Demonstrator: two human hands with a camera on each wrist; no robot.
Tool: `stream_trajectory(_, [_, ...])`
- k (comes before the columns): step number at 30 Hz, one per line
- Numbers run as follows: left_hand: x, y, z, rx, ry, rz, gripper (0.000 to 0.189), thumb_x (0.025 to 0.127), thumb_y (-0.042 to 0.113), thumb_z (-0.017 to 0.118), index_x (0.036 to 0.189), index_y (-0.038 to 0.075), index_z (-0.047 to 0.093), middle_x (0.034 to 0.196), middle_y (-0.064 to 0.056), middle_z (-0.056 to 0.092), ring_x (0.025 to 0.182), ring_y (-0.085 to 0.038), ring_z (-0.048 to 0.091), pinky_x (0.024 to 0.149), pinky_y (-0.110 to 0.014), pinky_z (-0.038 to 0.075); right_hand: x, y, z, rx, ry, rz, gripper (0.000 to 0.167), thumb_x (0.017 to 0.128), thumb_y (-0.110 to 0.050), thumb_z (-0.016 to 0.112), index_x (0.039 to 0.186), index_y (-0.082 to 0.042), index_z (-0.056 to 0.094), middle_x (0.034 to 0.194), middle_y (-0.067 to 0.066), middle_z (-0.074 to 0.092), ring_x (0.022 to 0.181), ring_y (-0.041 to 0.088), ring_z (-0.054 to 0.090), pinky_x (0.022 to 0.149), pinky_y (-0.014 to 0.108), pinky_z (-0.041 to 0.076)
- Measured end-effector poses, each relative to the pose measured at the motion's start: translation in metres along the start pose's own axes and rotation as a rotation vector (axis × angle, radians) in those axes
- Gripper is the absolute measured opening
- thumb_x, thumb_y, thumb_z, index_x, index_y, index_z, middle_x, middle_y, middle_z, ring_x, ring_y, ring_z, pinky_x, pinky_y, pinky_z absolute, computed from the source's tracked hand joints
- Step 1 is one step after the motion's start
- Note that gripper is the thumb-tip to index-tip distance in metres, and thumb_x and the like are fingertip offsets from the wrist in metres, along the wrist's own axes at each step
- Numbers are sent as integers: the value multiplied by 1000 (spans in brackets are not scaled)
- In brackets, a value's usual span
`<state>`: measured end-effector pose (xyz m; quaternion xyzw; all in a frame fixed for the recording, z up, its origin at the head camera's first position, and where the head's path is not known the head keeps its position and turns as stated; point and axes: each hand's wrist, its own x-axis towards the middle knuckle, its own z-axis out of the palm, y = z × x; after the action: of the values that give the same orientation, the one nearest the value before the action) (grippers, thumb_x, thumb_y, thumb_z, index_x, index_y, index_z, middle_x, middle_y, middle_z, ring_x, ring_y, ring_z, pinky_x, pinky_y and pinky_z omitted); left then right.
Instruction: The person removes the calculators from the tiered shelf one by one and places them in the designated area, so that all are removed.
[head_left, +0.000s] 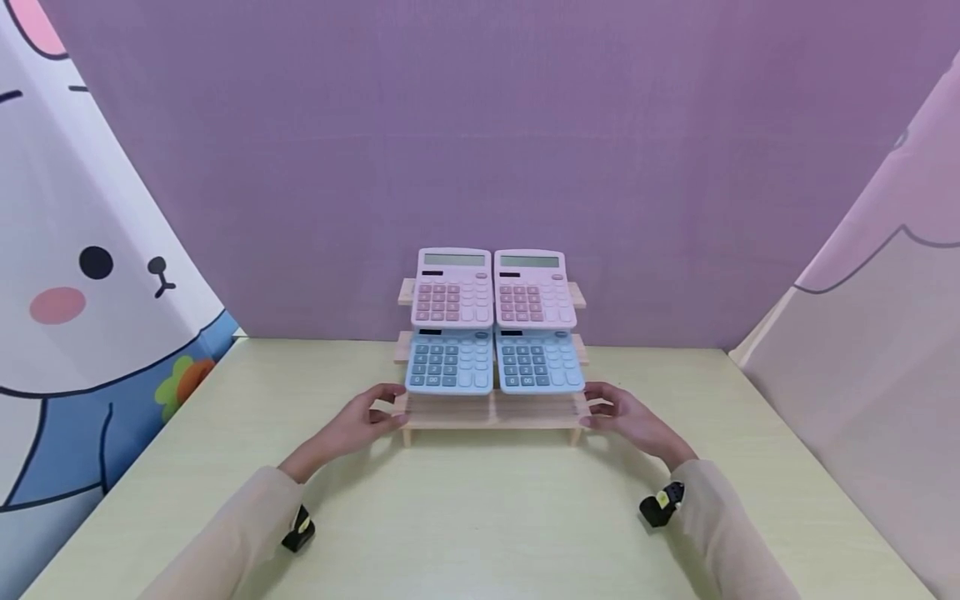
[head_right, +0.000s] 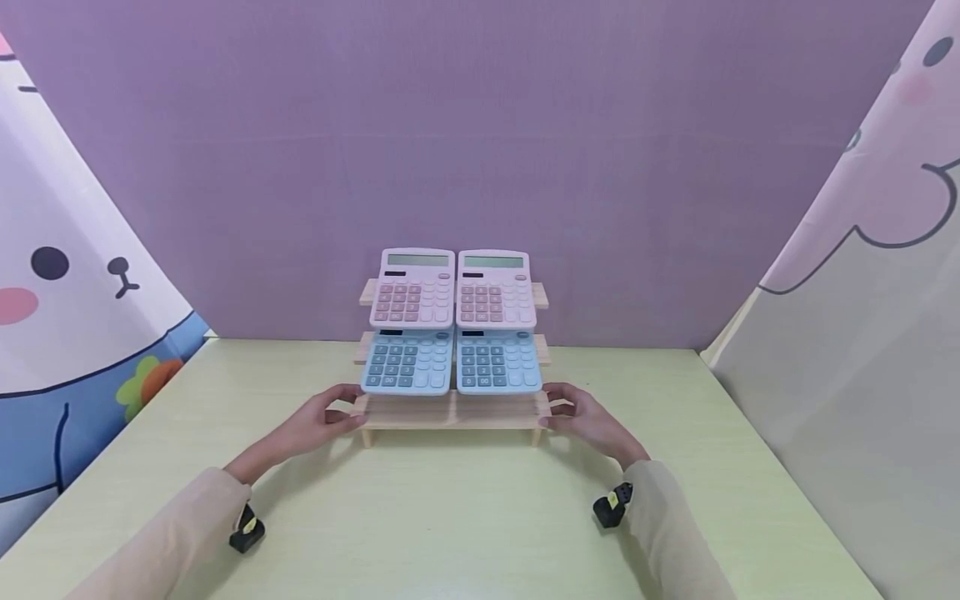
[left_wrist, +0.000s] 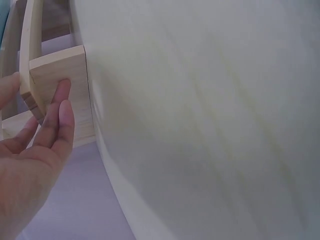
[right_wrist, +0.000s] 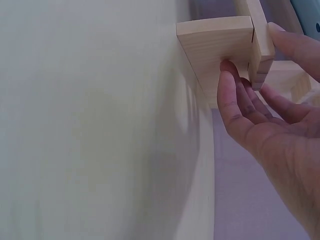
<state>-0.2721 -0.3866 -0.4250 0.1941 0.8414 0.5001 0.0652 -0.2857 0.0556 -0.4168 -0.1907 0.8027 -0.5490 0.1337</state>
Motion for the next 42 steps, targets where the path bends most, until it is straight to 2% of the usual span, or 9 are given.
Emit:
stream_trajectory(5, [2,0,-1,0,-17,-4,59,88,24,61,134,-2,35,123,-26,42,100,-32,61,81,-33,53,-1,-1,0,-7,-1,13,62,84,-14,64,134,3,32,131,23,40,114,33,48,85,23,49])
stream_trajectory(13, [4,-2,-4,-12,-30,-10,58,87,26,62,134,2,37,126,-26,42,100,-30,61,81,-32,53,0,-2,2,9,0,13,62,84,-13,64,134,4,31,133,25,38,115,34,48,85,23,49])
stream_trajectory(24, [4,0,-9,-13,-30,-18,58,85,26,65,132,4,40,129,-20,44,105,-30,55,84,-32,51,-1,-6,1,12,-11,33,63,84,-13,64,134,4,31,132,26,38,115,33,48,85,24,49])
stream_trajectory(42, [4,-1,-9,-8,-38,-43,61,84,30,66,133,5,39,126,-17,45,104,-27,56,86,-36,50,2,-9,-7,-50,-12,41,62,83,-14,66,133,4,34,129,26,43,115,37,48,86,29,49])
